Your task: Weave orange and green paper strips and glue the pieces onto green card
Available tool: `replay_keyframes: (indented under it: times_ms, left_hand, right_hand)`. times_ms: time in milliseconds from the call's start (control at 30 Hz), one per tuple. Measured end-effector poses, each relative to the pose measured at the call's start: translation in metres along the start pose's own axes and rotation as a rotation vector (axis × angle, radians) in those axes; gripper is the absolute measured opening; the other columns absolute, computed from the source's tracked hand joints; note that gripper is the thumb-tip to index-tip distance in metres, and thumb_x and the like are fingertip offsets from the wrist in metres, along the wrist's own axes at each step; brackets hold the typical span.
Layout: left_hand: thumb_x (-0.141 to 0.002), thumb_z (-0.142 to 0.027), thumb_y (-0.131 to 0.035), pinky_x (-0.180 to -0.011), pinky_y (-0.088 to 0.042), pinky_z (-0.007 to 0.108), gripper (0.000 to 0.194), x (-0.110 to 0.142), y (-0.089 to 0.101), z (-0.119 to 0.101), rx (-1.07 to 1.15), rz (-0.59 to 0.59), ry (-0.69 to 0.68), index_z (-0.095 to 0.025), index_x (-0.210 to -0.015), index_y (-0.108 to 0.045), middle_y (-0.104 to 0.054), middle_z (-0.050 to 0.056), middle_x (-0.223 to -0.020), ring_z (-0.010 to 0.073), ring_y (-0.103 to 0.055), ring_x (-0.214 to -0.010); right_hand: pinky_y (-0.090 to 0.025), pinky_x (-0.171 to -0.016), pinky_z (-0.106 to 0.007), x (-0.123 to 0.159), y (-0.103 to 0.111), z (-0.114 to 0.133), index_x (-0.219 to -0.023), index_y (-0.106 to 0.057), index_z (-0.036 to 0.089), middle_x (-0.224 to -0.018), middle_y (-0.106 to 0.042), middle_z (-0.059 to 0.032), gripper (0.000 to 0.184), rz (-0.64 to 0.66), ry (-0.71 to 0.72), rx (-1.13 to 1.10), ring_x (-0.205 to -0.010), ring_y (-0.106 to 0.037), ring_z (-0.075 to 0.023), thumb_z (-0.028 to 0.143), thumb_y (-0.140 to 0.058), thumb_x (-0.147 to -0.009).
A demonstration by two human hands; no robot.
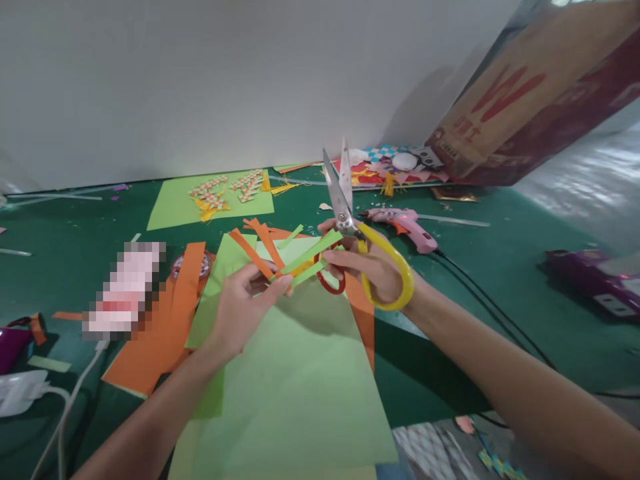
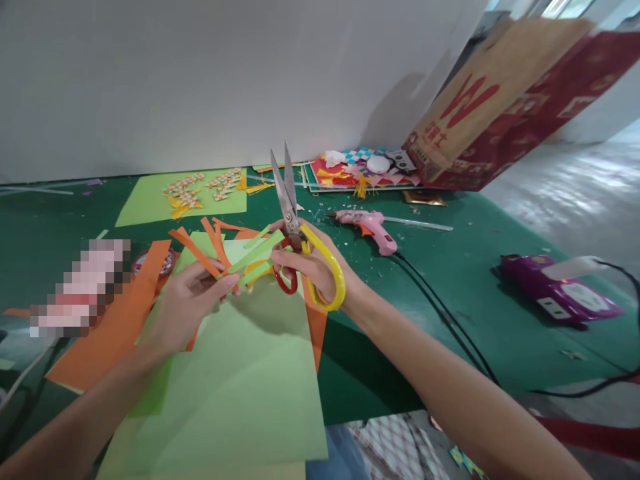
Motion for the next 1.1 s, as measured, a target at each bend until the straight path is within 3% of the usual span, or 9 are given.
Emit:
replay_keyframes:
  times_ms: [167, 267, 333, 467, 600, 733, 833, 933, 1100]
  left_hand:
    - [-0.07, -0.036, -0.075, -0.051, -0.046, 0.023, 0.021, 0.001, -0.005, 0.002, 0.052, 0.054, 0.004, -0.019, -0.068, -0.064, -0.066, 0.002, -0.06, 0.0148, -0.062, -0.056]
    - [-0.07, -0.056, -0.069, -0.049, -0.049, 0.026, 0.038, -0.001, -0.01, 0.005, 0.325, 0.151, 0.065, -0.02, -0.082, -0.069, -0.072, 0.007, -0.077, 0.0198, -0.068, -0.064]
    - [-0.073, -0.062, -0.065, -0.054, -0.052, 0.028, 0.045, -0.001, -0.014, 0.01, 0.493, 0.235, 0.176, -0.02, -0.089, -0.071, -0.074, 0.01, -0.09, 0.0229, -0.071, -0.072]
    - [-0.075, -0.046, -0.068, -0.067, -0.057, 0.033, 0.028, 0.001, -0.016, 0.016, 0.657, 0.282, 0.332, -0.018, -0.077, -0.07, -0.074, 0.011, -0.098, 0.0259, -0.071, -0.084]
    - [-0.065, -0.016, -0.075, -0.074, -0.057, 0.031, 0.007, 0.007, -0.016, 0.019, 0.582, 0.289, 0.363, -0.016, -0.07, -0.07, -0.074, 0.011, -0.094, 0.0211, -0.07, -0.08]
    - [-0.062, -0.004, -0.076, -0.064, -0.055, 0.017, 0.022, 0.011, -0.016, 0.022, 0.48, 0.282, 0.416, -0.016, -0.081, -0.074, -0.069, 0.003, -0.074, 0.0093, -0.065, -0.063]
    - [-0.062, -0.004, -0.078, -0.061, -0.054, 0.016, 0.03, 0.009, -0.015, 0.022, 0.48, 0.283, 0.388, -0.018, -0.088, -0.073, -0.064, -0.001, -0.068, 0.0076, -0.064, -0.062]
    - [-0.061, -0.002, -0.077, -0.056, -0.052, 0.013, 0.029, 0.005, -0.01, 0.023, 0.527, 0.187, 0.341, -0.017, -0.086, -0.072, -0.063, -0.002, -0.066, 0.0059, -0.061, -0.057]
    - [-0.061, 0.004, -0.073, -0.059, -0.053, 0.013, 0.021, 0.0, -0.005, 0.022, 0.611, 0.014, 0.271, -0.014, -0.063, -0.062, -0.064, -0.002, -0.062, 0.0062, -0.063, -0.059]
  right_hand:
    - [-0.04, -0.048, -0.025, -0.001, -0.003, -0.002, -0.1, -0.051, 0.021, -0.059, -0.05, 0.0083, 0.04, -0.075, 0.031, -0.033, -0.046, -0.048, -0.0085, 0.032, -0.071, -0.068]
    - [-0.042, -0.05, -0.025, 0.0, -0.002, -0.001, -0.098, -0.051, 0.021, -0.065, -0.051, 0.0072, 0.043, -0.115, 0.048, -0.021, -0.05, -0.05, -0.008, 0.035, -0.074, -0.065]
    - [-0.044, -0.051, -0.026, 0.001, -0.001, 0.001, -0.097, -0.051, 0.021, -0.069, -0.052, 0.0062, 0.043, -0.151, 0.082, 0.001, -0.053, -0.051, -0.0085, 0.037, -0.075, -0.065]
    - [-0.045, -0.053, -0.027, 0.004, 0.001, 0.009, -0.095, -0.052, 0.023, -0.07, -0.053, 0.0053, 0.039, -0.204, 0.178, 0.064, -0.055, -0.05, -0.0097, 0.035, -0.073, -0.066]
    - [-0.043, -0.049, -0.027, 0.008, -0.003, 0.012, -0.097, -0.051, 0.024, -0.07, -0.052, 0.0047, 0.038, -0.203, 0.201, 0.067, -0.054, -0.048, -0.01, 0.036, -0.072, -0.068]
    - [-0.044, -0.051, -0.026, 0.011, -0.007, 0.013, -0.095, -0.051, 0.024, -0.072, -0.053, 0.0041, 0.04, -0.182, 0.227, 0.091, -0.055, -0.048, -0.0095, 0.041, -0.074, -0.067]
    - [-0.046, -0.054, -0.027, 0.011, -0.007, 0.014, -0.092, -0.053, 0.023, -0.071, -0.053, 0.0046, 0.041, -0.167, 0.24, 0.155, -0.055, -0.048, -0.0089, 0.045, -0.075, -0.065]
    - [-0.045, -0.052, -0.026, 0.01, -0.002, 0.016, -0.091, -0.054, 0.023, -0.07, -0.052, 0.0046, 0.042, -0.199, 0.26, 0.177, -0.055, -0.049, -0.009, 0.049, -0.074, -0.065]
    - [-0.037, -0.042, -0.023, 0.006, 0.014, 0.021, -0.096, -0.055, 0.021, -0.066, -0.051, 0.0052, 0.044, -0.248, 0.246, 0.197, -0.047, -0.045, -0.0078, 0.053, -0.069, -0.07]
Point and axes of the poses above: each hand's wrist, its own x-axis away from the middle knuckle, its own y-axis out of the back of the hand, z = x × y, the point moved 6 cm from there along -x, towards the middle knuckle
